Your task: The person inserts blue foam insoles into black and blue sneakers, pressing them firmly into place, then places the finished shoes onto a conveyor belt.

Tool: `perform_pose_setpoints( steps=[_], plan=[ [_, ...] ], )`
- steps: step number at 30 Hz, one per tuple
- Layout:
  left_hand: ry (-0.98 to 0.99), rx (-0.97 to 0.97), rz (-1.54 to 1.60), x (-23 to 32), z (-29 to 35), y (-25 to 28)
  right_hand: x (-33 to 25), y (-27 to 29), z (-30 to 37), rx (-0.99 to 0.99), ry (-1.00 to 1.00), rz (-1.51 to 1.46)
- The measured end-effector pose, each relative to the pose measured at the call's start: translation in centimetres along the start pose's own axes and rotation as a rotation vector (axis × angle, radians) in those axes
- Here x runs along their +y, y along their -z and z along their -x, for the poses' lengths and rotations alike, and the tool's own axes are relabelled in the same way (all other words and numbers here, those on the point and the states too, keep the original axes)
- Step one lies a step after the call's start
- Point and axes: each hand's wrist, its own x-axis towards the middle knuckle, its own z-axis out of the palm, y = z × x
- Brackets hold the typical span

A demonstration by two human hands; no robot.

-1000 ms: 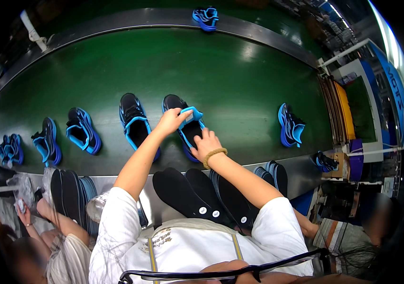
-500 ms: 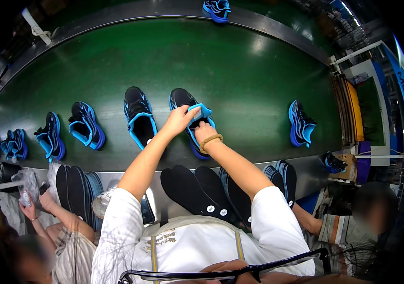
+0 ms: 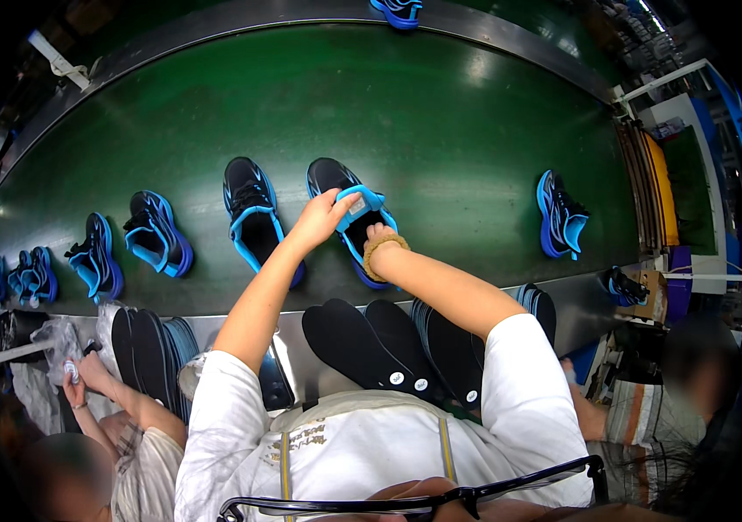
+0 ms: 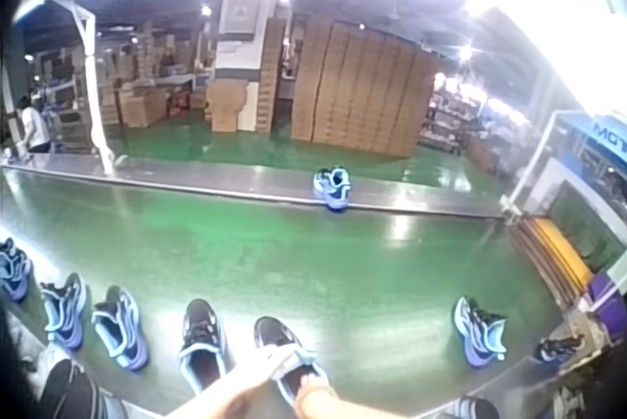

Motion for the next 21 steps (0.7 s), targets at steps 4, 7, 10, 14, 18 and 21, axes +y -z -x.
perform_pose_setpoints(
  steps=[4,7,10,14,18,21],
  plan=[
    [0.027,0.002,0.013,-0.7,-0.3,0.0,-0.2,-0.3,-0.7,-0.007,0.028,0.011],
    [0.091,0.138,-0.111,0.8,0.1,0.1,0.7,-0.9,-1.2,0.07,0.22,0.215],
    [0.092,0.356,-0.32,1.3,0.1,-0.4,2.1,-1.1,-0.7,0.171,0.412,0.257],
    [-0.339,0.477,-0.587,-1.4,-0.9,-0.9,2.8,1.0,1.7,-0.207,0.499,-0.055],
    [-0.482,0.319,-0.805,-0.2,-0.5,-0.6,1.9,1.6,4.0,-0.219,0.28,-0.365],
    [-0.428,0.227,-0.9,1.5,-0.1,-1.0,0.7,-1.3,3.1,-0.012,0.138,-0.395]
  ],
)
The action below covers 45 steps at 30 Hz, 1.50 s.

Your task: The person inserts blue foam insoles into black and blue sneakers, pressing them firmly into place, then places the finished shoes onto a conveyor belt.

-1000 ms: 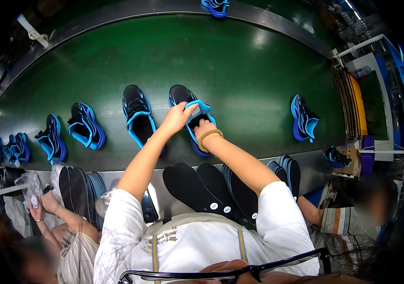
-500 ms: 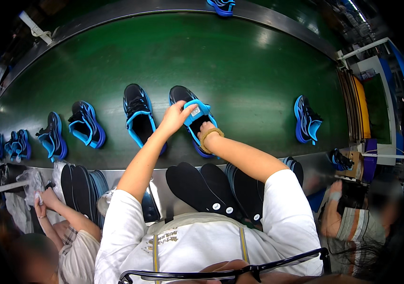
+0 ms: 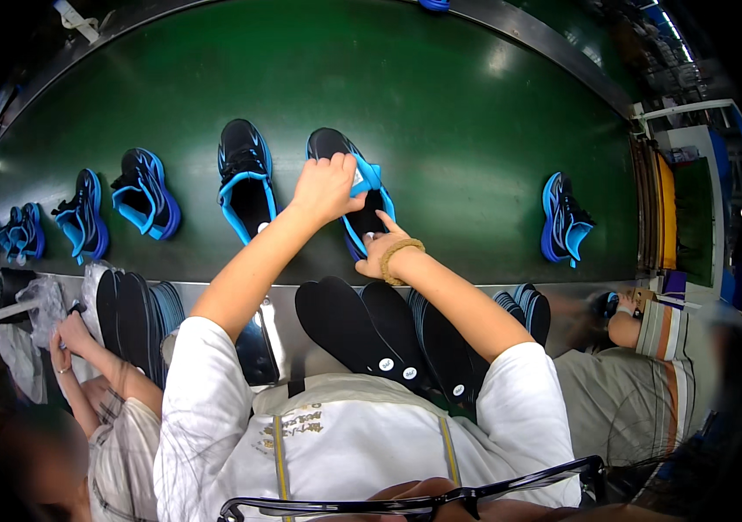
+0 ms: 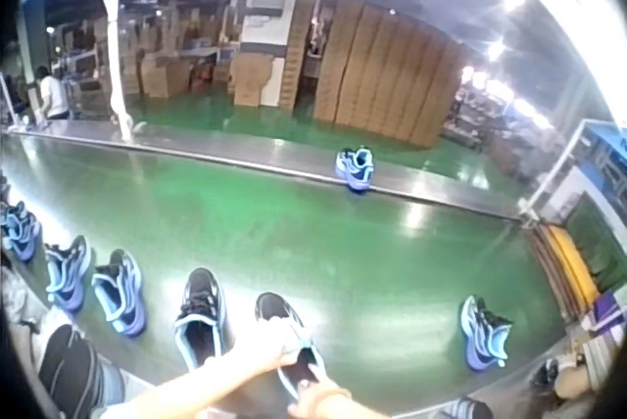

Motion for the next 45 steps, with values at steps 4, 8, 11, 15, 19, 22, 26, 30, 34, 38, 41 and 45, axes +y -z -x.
perform_pose_setpoints(
  steps=[4,8,11,15,19,22,26,30,34,38,41,45],
  plan=[
    [0.055,0.022,0.008,0.1,0.6,-0.2,0.2,-3.4,4.1,1.044,0.144,-0.208],
    [0.0,0.141,-0.021,2.3,2.8,0.7,-1.2,-8.7,6.6,1.145,0.059,-0.544],
    [-0.07,0.177,-0.054,4.1,4.9,2.4,-2.0,-11.2,7.3,1.153,0.096,-0.576],
    [-0.174,0.131,-0.233,2.0,4.2,1.9,-2.4,-9.6,6.1,1.293,0.114,-0.57],
    [-0.233,-0.115,-0.512,-1.7,-0.1,-0.2,-1.7,-4.1,3.8,1.194,0.033,-0.643],
    [-0.204,-0.211,-0.576,-2.3,-2.5,-0.2,0.5,-2.4,3.4,1.158,0.018,-0.721],
    [-0.105,-0.302,-0.37,-2.6,-2.4,0.3,11.2,-3.1,7.3,1.392,-0.356,-0.493],
    [0.057,-0.342,0.01,-2.5,-2.2,2.5,23.2,-8.8,14.5,0.958,-1.356,-0.469],
    [0.383,-0.199,0.534,-2.5,-1.8,3.4,31.8,-19.6,17.3,0.639,-1.371,-0.608],
    [0.277,-0.144,0.665,-2.9,-0.9,2.5,33.8,-16.5,17.1,0.942,-0.955,-0.563],
    [0.315,-0.124,0.859,-1.5,-1.4,3.4,32.5,-8.7,18.4,1.06,-0.87,-0.739],
    [0.552,-0.198,0.825,-1.0,-1.7,3.4,30.6,-3.0,19.8,1.049,-0.699,-0.895]
  ],
)
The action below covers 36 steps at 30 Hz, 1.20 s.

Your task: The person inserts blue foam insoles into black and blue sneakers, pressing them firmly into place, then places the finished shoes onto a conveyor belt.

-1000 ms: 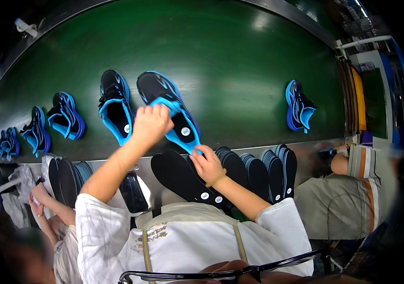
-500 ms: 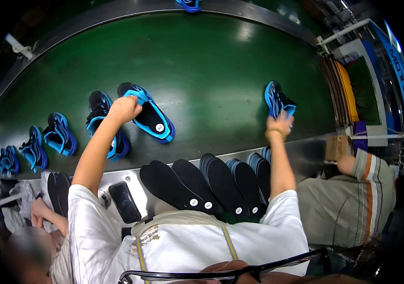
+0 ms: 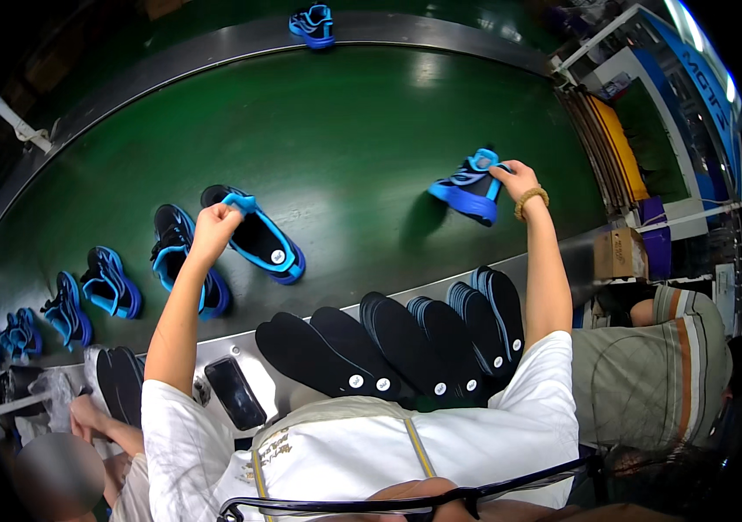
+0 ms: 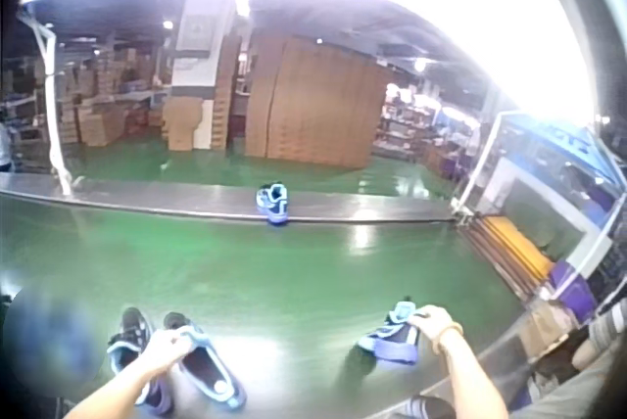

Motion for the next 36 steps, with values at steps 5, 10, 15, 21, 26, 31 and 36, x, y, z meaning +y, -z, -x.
perform_pose_setpoints(
  steps=[5,10,15,21,26,31,36],
  plan=[
    [-0.323,0.254,-0.88,-1.6,-0.1,-1.9,-7.2,-1.1,4.1,-0.188,0.02,-0.342],
    [-0.284,0.343,-1.054,-2.2,-0.4,-1.0,-9.8,-8.8,9.6,-0.04,0.415,-0.375],
    [-0.337,0.443,-0.714,-2.9,-1.1,0.8,-4.7,-17.6,14.9,-0.297,0.342,-0.081],
    [-0.26,0.155,-0.734,-3.5,-2.0,1.8,1.1,-15.5,22.1,-0.11,0.186,-0.281],
    [-0.202,-0.044,-0.85,-3.6,-3.3,3.1,3.7,-10.5,28.1,0.107,0.191,-0.159],
    [-0.29,-0.129,-1.131,-3.1,-3.1,2.5,10.7,-7.1,30.6,0.233,0.002,0.049],
    [-0.3,0.073,-1.087,-4.6,-2.5,1.3,14.2,-5.5,31.2,-0.031,-0.189,0.377]
  ],
)
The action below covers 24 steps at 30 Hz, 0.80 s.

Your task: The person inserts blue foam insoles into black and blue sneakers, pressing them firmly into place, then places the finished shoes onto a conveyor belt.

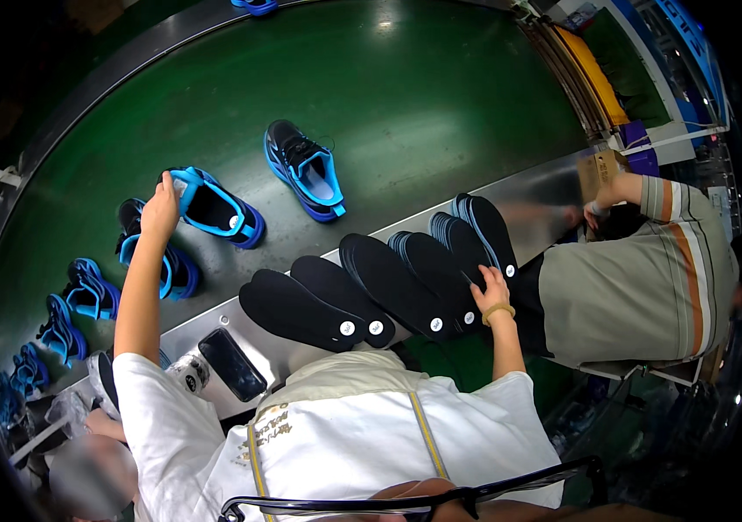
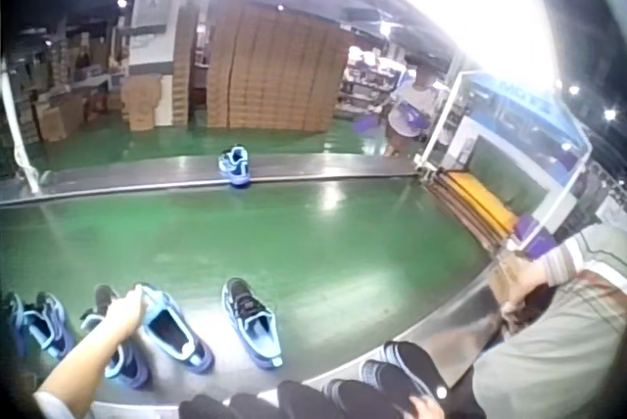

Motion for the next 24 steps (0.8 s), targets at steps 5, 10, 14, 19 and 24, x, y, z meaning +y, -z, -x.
perform_pose_setpoints(
  steps=[5,10,14,19,24],
  plan=[
    [-0.001,0.111,0.078,-1.8,0.0,0.1,-0.2,0.5,-1.3,-0.214,-0.073,0.08],
    [0.162,0.298,0.361,-0.6,0.4,2.7,-3.6,2.1,-3.0,-0.043,0.148,-0.065],
    [0.394,0.556,0.943,-3.6,5.0,4.2,-10.3,2.2,-3.9,0.049,0.397,-0.219],
    [0.664,0.687,0.913,-5.0,18.6,5.6,-18.9,-0.7,-3.0,-0.13,0.757,-0.304],
    [0.754,0.681,0.634,-3.2,28.5,0.9,-28.8,-4.2,-2.4,-0.271,1.091,-0.491]
  ],
)
